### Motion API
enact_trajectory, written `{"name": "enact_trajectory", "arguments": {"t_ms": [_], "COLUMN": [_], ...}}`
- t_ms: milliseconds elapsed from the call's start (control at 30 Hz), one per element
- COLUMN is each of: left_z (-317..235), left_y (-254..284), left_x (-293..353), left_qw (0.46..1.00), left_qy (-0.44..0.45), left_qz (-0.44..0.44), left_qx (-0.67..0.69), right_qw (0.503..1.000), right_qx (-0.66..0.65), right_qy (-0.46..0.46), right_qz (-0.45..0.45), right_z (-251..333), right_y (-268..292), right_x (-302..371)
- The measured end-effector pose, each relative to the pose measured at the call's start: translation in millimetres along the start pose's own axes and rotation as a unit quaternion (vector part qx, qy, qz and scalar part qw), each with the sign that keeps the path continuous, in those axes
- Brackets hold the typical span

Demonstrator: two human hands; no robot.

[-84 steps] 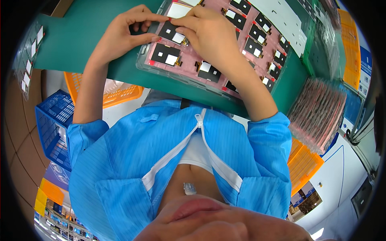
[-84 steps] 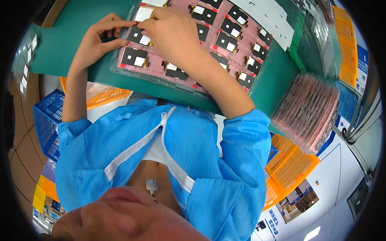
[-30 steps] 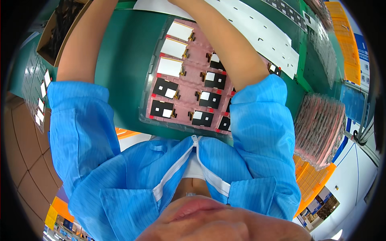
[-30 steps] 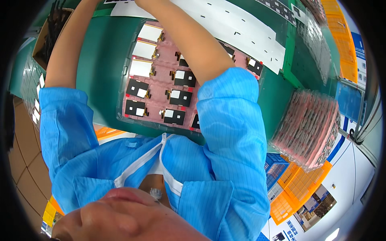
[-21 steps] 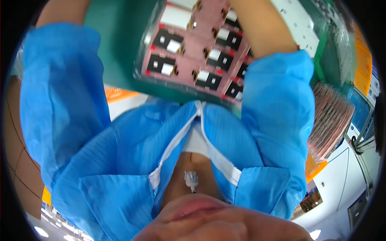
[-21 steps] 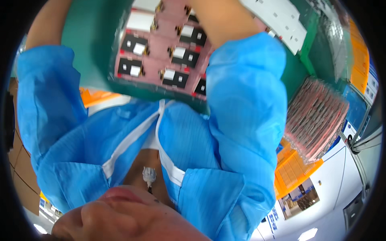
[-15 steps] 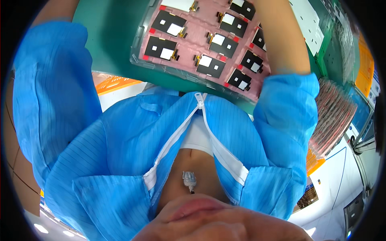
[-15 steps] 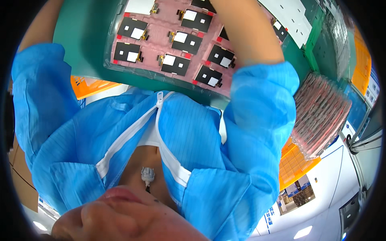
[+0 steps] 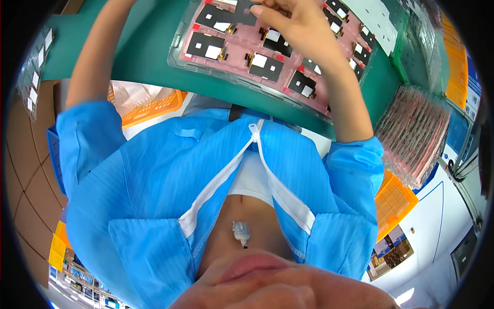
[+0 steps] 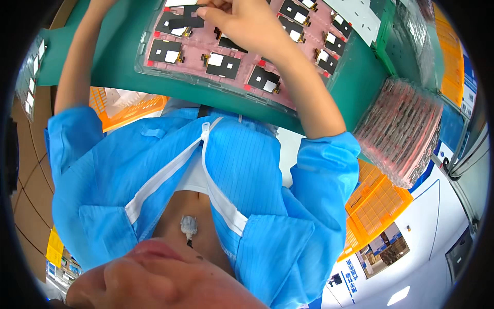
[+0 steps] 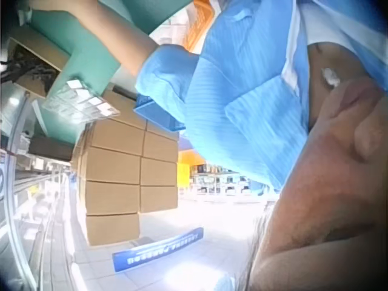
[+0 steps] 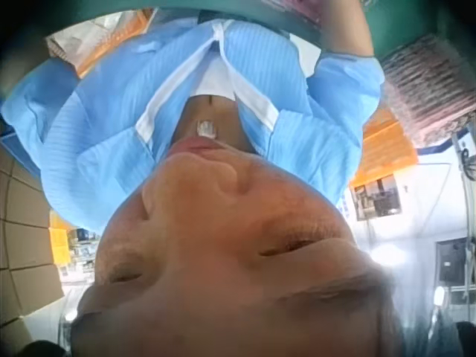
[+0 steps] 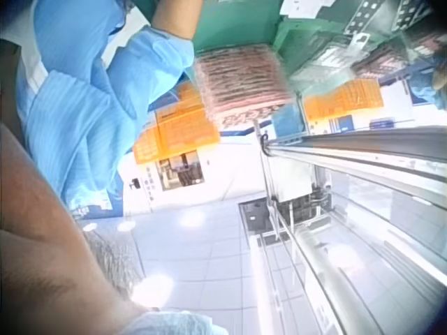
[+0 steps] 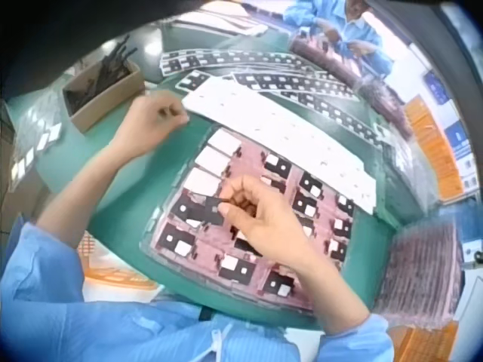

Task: The recorder is assembling small electronic modules into a pink plastic component tray.

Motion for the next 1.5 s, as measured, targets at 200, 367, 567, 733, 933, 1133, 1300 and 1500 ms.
{"name": "enact_trajectory", "arguments": {"t_ms": [200, 367, 567, 733, 933, 1133, 1300, 1500], "left_z": [41, 75, 8, 23, 42, -21, -9, -19], "left_y": [5, 12, 7, 8, -9, -31, -41, -39], "left_x": [62, 59, 25, 46, 63, 52, 60, 59], "left_qw": [0.986, 0.96, 0.996, 0.993, 0.941, 0.953, 0.934, 0.941], "left_qy": [0.144, 0.278, 0.08, 0.116, 0.323, 0.123, 0.16, 0.123], "left_qz": [0.021, 0.041, -0.034, -0.021, 0.086, 0.211, 0.237, 0.236], "left_qx": [0.078, 0.006, -0.013, -0.017, 0.047, 0.178, 0.216, 0.212], "right_qw": [0.999, 0.997, 0.991, 0.983, 0.993, 0.98, 0.948, 0.966], "right_qx": [-0.019, 0.033, -0.007, 0.124, 0.037, 0.141, 0.255, 0.222], "right_qy": [0.012, -0.005, 0.095, 0.135, 0.065, 0.102, 0.175, 0.13], "right_qz": [-0.037, -0.076, -0.094, -0.031, -0.087, -0.093, -0.072, -0.034], "right_z": [-9, -2, 20, 42, 50, 44, 65, 59], "right_y": [-3, 10, 30, 18, 25, 35, 24, 12], "right_x": [0, 2, 5, 4, -5, -18, -21, -36]}}
Point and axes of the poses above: each hand's wrist, its own x-axis away from the middle knuckle, its own y-axis out of the back of the hand, z = x × y, the point moved 10 cm from there along -x, towards the middle knuckle, and after that the axes turned 3 degrees about -x, right-handed, at the moved point
